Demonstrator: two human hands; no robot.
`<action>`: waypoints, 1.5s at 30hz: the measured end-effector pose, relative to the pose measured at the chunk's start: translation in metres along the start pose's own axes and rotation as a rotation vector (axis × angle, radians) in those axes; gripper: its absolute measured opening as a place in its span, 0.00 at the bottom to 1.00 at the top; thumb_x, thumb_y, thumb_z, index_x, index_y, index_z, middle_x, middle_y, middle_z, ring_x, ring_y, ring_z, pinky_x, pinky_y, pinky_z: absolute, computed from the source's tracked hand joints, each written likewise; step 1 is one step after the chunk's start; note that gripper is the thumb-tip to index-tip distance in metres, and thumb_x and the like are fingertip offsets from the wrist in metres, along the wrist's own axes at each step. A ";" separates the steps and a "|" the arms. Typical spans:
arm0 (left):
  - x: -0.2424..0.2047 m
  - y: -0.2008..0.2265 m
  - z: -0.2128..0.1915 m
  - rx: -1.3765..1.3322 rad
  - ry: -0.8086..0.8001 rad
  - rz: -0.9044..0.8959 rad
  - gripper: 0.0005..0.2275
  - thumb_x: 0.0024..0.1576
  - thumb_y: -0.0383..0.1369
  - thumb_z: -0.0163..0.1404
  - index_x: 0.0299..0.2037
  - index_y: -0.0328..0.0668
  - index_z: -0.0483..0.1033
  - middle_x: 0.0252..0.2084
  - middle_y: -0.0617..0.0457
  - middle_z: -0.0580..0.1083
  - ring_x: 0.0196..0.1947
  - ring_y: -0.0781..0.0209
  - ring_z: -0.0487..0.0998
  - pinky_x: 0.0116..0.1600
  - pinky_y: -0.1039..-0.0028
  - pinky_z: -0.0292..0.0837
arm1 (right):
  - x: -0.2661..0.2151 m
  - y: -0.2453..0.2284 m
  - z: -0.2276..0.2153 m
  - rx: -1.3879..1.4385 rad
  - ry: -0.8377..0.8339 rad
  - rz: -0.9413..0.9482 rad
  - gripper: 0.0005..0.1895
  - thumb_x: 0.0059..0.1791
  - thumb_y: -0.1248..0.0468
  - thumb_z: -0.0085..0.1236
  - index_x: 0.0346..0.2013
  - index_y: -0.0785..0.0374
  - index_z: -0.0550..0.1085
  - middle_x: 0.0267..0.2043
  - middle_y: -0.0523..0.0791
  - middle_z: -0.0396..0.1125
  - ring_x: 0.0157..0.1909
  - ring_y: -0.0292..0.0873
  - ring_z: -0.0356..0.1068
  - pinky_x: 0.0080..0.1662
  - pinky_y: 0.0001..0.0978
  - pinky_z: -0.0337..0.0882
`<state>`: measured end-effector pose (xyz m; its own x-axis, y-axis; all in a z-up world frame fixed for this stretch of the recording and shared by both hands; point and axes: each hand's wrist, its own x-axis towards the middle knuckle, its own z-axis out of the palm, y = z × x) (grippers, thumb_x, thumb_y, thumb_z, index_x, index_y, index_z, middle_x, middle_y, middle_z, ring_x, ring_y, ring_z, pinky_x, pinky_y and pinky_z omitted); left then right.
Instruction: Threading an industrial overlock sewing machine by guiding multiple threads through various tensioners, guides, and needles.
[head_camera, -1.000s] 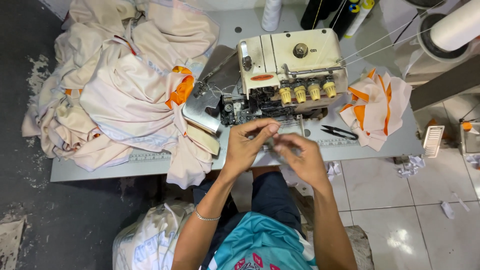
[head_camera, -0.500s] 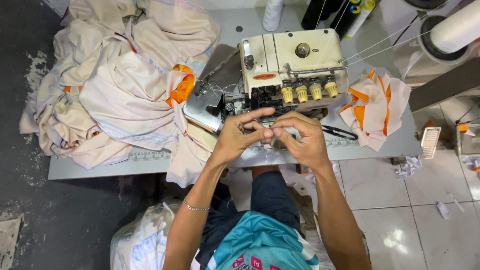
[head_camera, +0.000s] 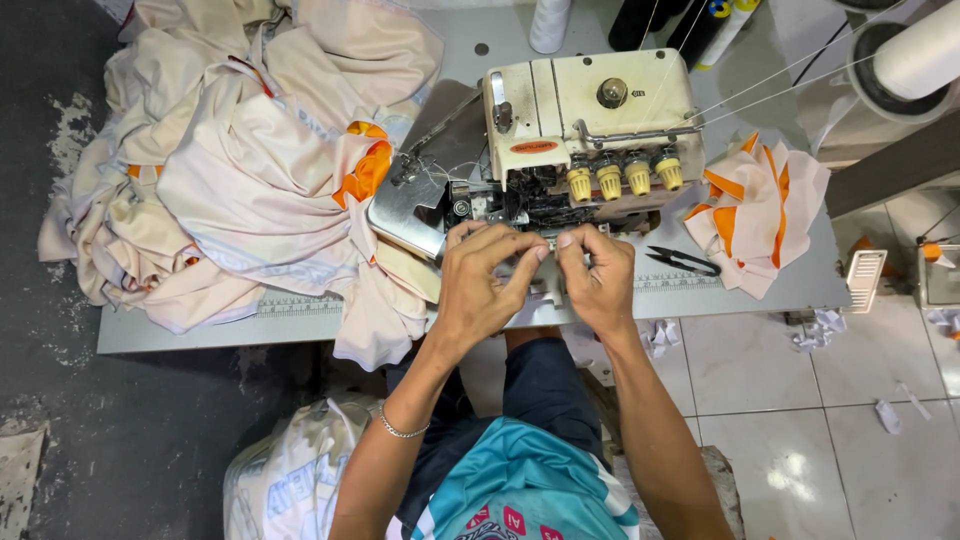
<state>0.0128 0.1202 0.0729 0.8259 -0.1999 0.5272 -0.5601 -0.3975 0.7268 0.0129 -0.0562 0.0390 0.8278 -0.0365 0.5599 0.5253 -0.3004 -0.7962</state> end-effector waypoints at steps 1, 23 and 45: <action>-0.001 0.002 0.000 -0.025 0.014 -0.028 0.04 0.58 0.35 0.58 0.40 0.56 0.84 0.32 0.63 0.79 0.35 0.62 0.82 0.64 0.60 0.62 | -0.004 0.005 0.002 0.023 0.024 0.031 0.19 0.57 0.67 0.50 0.21 0.62 0.72 0.11 0.42 0.60 0.18 0.36 0.58 0.28 0.31 0.64; -0.036 0.004 0.066 0.008 0.343 -0.150 0.05 0.56 0.30 0.61 0.40 0.51 0.86 0.31 0.53 0.71 0.34 0.51 0.77 0.45 0.64 0.74 | 0.059 0.110 -0.129 -0.548 0.400 0.242 0.15 0.62 0.60 0.49 0.43 0.71 0.75 0.32 0.57 0.72 0.37 0.55 0.74 0.38 0.48 0.73; -0.013 0.018 0.087 -0.887 0.543 -0.971 0.11 0.55 0.29 0.62 0.45 0.28 0.82 0.16 0.62 0.61 0.12 0.78 0.57 0.19 0.86 0.51 | 0.084 0.184 -0.152 0.064 -0.061 0.632 0.09 0.61 0.56 0.49 0.50 0.54 0.74 0.41 0.42 0.68 0.44 0.37 0.68 0.46 0.35 0.75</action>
<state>-0.0028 0.0380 0.0408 0.8862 0.2665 -0.3790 0.1837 0.5487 0.8156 0.1494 -0.2594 -0.0259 0.9904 -0.1334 -0.0349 -0.0590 -0.1812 -0.9817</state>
